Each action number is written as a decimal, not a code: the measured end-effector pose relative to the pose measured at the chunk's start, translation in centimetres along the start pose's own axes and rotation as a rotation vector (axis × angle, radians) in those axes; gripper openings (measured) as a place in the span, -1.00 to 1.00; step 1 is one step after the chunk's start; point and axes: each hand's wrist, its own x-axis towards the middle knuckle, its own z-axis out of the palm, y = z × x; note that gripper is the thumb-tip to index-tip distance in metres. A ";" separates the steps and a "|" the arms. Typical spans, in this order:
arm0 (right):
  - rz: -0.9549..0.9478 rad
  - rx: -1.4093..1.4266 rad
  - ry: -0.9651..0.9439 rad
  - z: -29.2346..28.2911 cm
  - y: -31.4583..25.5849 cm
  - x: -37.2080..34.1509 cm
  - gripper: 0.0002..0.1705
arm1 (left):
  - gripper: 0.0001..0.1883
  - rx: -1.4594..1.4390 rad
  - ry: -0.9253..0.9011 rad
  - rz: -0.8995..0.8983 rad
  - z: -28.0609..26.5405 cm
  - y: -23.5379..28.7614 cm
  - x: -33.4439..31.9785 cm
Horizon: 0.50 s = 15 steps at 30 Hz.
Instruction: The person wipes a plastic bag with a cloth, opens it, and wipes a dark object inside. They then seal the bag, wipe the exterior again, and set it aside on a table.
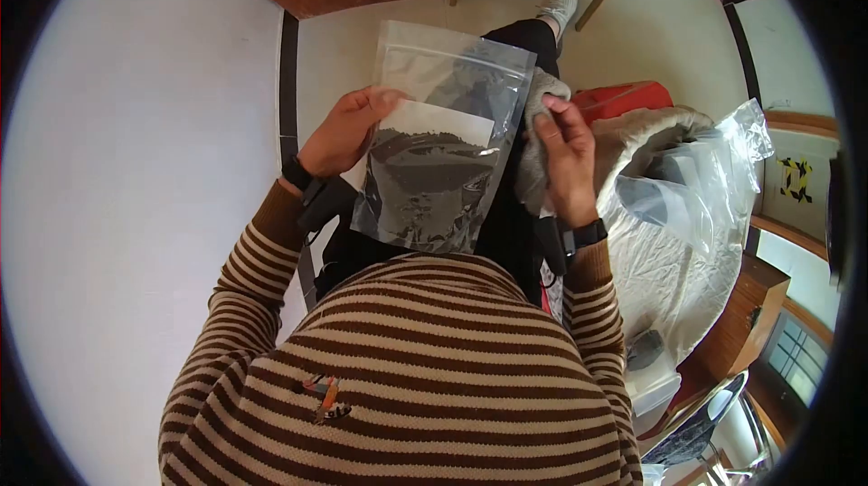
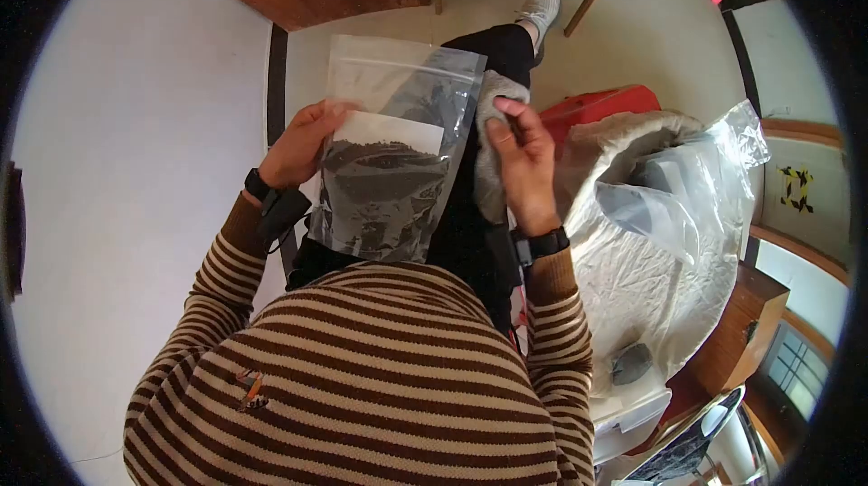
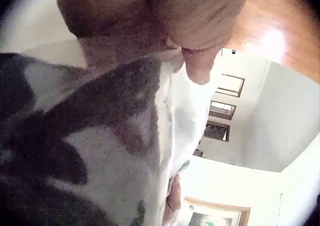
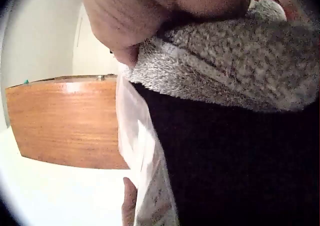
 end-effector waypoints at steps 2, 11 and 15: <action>-0.038 0.002 -0.024 1.2 -0.2 -1.2 -0.72 | -0.69 -0.016 0.006 -0.048 0.9 0.1 -1.2; -0.052 -0.299 -0.461 1.0 -1.4 -5.1 -0.74 | -0.61 -0.135 -0.082 -0.119 0.4 -1.7 -5.3; 0.163 -0.030 -0.280 0.1 -1.1 -5.3 -0.74 | -0.61 -0.237 -0.056 -0.063 0.6 -2.1 -5.8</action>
